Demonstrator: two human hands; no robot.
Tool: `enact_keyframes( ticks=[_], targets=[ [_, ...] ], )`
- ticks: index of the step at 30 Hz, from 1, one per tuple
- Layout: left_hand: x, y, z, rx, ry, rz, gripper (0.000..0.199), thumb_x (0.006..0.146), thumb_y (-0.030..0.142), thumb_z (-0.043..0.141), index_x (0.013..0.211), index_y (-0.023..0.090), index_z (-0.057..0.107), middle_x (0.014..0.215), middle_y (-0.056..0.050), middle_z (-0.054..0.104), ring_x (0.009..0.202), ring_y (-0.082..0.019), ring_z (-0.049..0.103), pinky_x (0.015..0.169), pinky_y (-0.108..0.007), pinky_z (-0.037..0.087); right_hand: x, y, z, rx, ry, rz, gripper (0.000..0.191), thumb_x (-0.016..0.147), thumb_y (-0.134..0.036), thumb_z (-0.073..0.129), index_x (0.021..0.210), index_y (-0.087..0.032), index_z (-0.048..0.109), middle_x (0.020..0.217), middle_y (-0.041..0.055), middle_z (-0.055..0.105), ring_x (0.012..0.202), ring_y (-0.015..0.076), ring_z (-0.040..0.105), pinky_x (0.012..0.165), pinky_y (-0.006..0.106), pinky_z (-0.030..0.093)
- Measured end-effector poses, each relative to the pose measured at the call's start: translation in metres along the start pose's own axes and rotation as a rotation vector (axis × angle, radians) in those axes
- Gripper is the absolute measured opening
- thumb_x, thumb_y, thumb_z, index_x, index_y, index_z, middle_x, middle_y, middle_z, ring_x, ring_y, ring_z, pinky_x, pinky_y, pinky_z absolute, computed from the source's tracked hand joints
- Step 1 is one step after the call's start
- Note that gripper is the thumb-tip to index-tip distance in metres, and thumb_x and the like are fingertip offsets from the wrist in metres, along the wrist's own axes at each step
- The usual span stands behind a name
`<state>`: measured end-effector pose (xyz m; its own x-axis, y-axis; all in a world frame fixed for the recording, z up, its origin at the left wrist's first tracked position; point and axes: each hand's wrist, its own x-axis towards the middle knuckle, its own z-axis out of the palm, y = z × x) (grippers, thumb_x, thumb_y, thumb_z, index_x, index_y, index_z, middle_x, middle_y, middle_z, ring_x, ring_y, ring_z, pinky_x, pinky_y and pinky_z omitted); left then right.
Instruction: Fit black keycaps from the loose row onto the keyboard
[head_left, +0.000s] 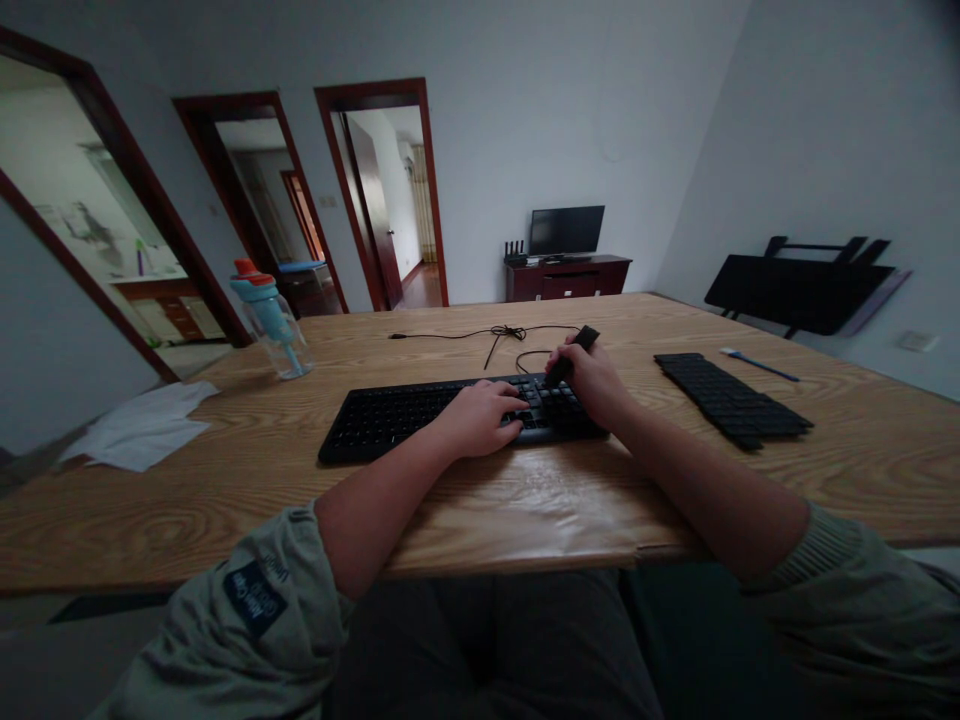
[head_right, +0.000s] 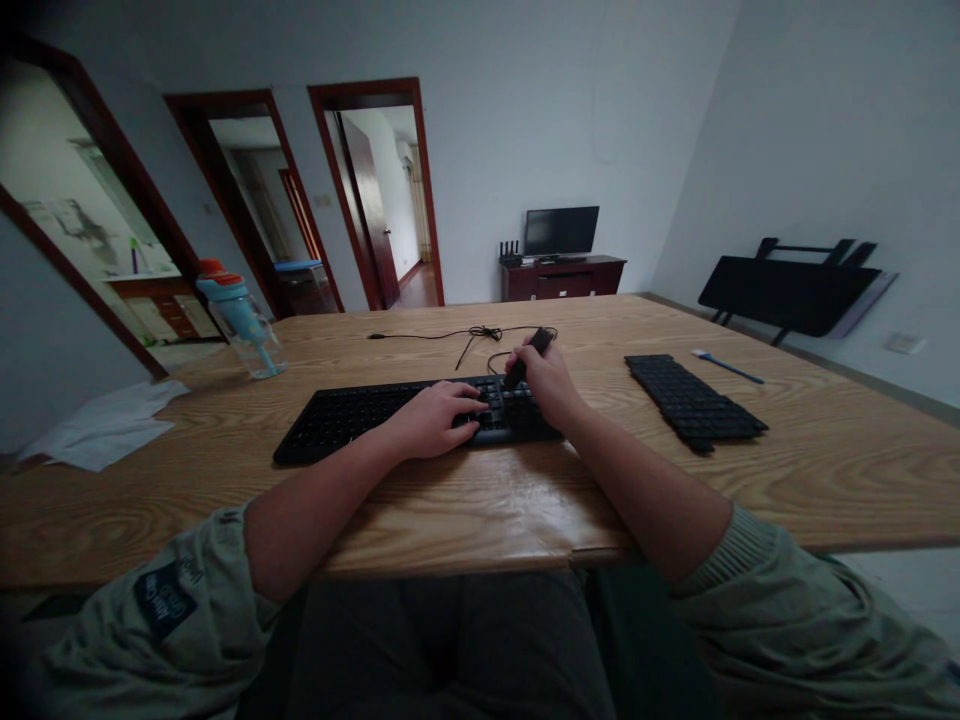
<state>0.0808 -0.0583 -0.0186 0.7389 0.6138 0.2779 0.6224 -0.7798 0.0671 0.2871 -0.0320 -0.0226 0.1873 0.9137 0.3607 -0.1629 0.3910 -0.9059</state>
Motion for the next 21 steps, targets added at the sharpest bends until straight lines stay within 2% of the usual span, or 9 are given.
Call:
enact_keyframes(
  ticks=[4, 12, 17, 21],
  targets=[
    [0.000, 0.001, 0.000, 0.010, 0.000, -0.007, 0.038, 0.092, 0.033, 0.056, 0.123, 0.022, 0.073, 0.135, -0.008, 0.065, 0.120, -0.027, 0.060, 0.107, -0.039, 0.046, 0.000, -0.001, -0.001, -0.064, 0.008, -0.020, 0.016, 0.073, -0.029, 0.062, 0.081, -0.025, 0.049, 0.065, -0.0042, 0.061, 0.065, 0.0145, 0.058, 0.063, 0.028, 0.047],
    [0.001, 0.001, 0.003, 0.021, -0.022, -0.018, 0.038, 0.093, 0.034, 0.054, 0.124, 0.023, 0.073, 0.135, -0.007, 0.064, 0.119, -0.027, 0.060, 0.107, -0.040, 0.047, -0.005, -0.004, 0.000, -0.197, -0.094, -0.147, 0.012, 0.076, -0.028, 0.062, 0.082, -0.024, 0.052, 0.067, -0.0029, 0.064, 0.068, 0.0159, 0.058, 0.070, 0.031, 0.046],
    [0.002, 0.001, 0.005, 0.036, -0.036, -0.004, 0.039, 0.094, 0.033, 0.052, 0.126, 0.023, 0.072, 0.136, -0.008, 0.064, 0.120, -0.027, 0.059, 0.107, -0.041, 0.046, -0.009, -0.008, 0.002, -0.158, -0.144, -0.110, 0.013, 0.075, -0.027, 0.062, 0.081, -0.025, 0.051, 0.064, -0.0035, 0.062, 0.066, 0.0166, 0.057, 0.068, 0.032, 0.046],
    [0.003, 0.002, 0.005, 0.059, -0.056, -0.003, 0.041, 0.094, 0.034, 0.051, 0.129, 0.024, 0.071, 0.139, -0.009, 0.061, 0.124, -0.029, 0.057, 0.109, -0.043, 0.045, -0.017, -0.009, 0.009, -0.007, -0.212, -0.014, 0.016, 0.073, -0.027, 0.063, 0.083, -0.025, 0.050, 0.066, -0.0046, 0.062, 0.067, 0.0158, 0.059, 0.070, 0.031, 0.046]
  ],
)
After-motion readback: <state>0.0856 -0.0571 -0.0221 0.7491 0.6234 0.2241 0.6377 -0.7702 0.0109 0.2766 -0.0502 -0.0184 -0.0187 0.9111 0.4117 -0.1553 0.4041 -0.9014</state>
